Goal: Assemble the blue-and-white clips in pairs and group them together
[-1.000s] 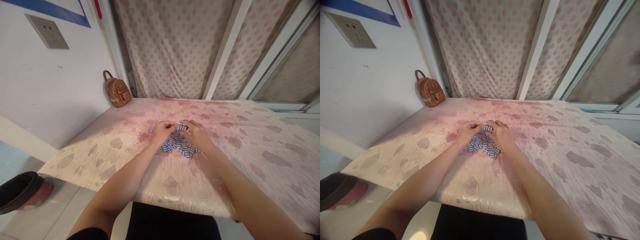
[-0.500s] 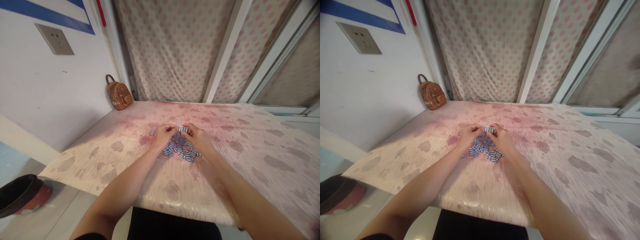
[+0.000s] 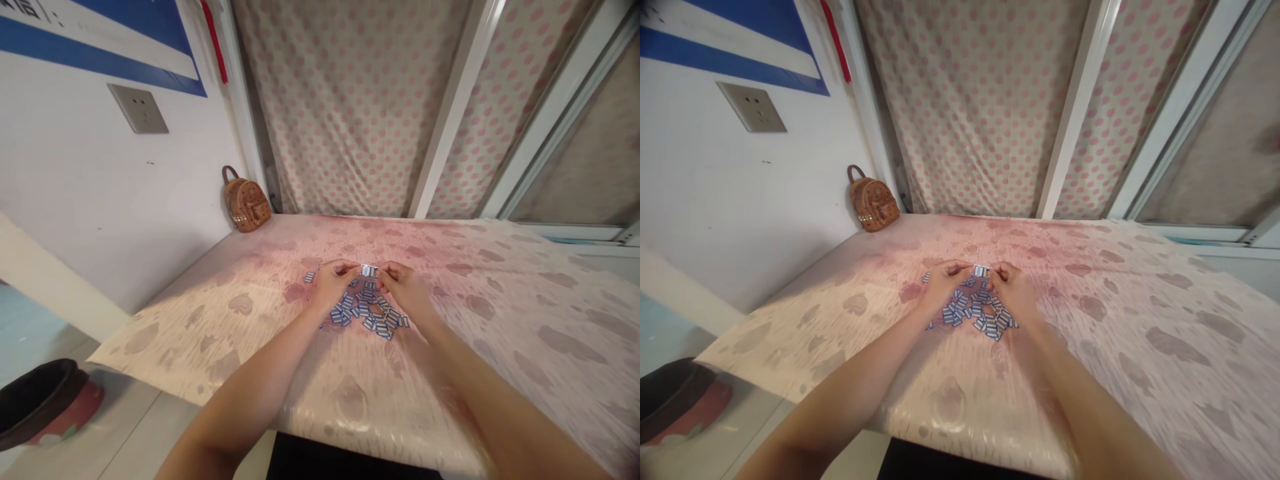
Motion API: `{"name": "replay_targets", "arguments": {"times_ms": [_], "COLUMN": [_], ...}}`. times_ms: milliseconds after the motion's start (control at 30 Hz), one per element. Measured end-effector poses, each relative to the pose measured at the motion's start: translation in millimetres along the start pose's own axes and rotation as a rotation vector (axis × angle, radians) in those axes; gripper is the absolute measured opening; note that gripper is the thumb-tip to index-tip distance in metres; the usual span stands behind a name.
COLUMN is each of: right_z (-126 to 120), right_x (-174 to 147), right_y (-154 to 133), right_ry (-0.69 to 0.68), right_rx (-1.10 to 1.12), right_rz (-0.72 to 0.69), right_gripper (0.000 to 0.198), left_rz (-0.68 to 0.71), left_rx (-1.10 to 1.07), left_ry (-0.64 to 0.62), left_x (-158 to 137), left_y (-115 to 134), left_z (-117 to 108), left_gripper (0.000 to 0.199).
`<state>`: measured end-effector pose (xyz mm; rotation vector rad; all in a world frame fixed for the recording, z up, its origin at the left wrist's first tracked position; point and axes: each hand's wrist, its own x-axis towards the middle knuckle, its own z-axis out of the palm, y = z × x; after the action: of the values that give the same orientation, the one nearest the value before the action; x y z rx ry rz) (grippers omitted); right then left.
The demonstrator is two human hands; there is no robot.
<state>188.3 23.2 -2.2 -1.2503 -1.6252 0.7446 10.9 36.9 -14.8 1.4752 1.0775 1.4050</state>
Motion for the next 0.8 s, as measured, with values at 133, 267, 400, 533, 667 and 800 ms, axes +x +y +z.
{"name": "replay_targets", "arguments": {"times_ms": [133, 267, 400, 533, 667, 800], "right_z": [0, 1, 5, 10, -1, -30], "right_x": [0, -1, -2, 2, 5, -11], "right_y": [2, 1, 1, 8, 14, 8], "right_ry": [0.022, 0.023, 0.005, 0.005, 0.038, -0.070], "right_rx": [-0.024, -0.003, 0.034, 0.075, 0.121, 0.133], "right_rz": [0.002, -0.009, -0.006, -0.016, 0.009, 0.050], "right_gripper": [0.020, 0.021, 0.022, 0.023, 0.031, 0.035], "left_rz": [0.020, 0.005, -0.038, -0.048, -0.063, -0.021], "left_rx": [0.020, 0.022, 0.029, -0.001, -0.016, 0.150], "left_ry": [-0.008, 0.001, 0.013, 0.028, 0.130, 0.172], "left_x": [-1, 0, 2, 5, 19, 50], "left_y": [1, -2, -7, -8, -7, -4], "left_z": [1, 1, 0, -5, -22, -45], "left_gripper": [0.018, 0.016, 0.014, 0.012, 0.010, 0.010]}}
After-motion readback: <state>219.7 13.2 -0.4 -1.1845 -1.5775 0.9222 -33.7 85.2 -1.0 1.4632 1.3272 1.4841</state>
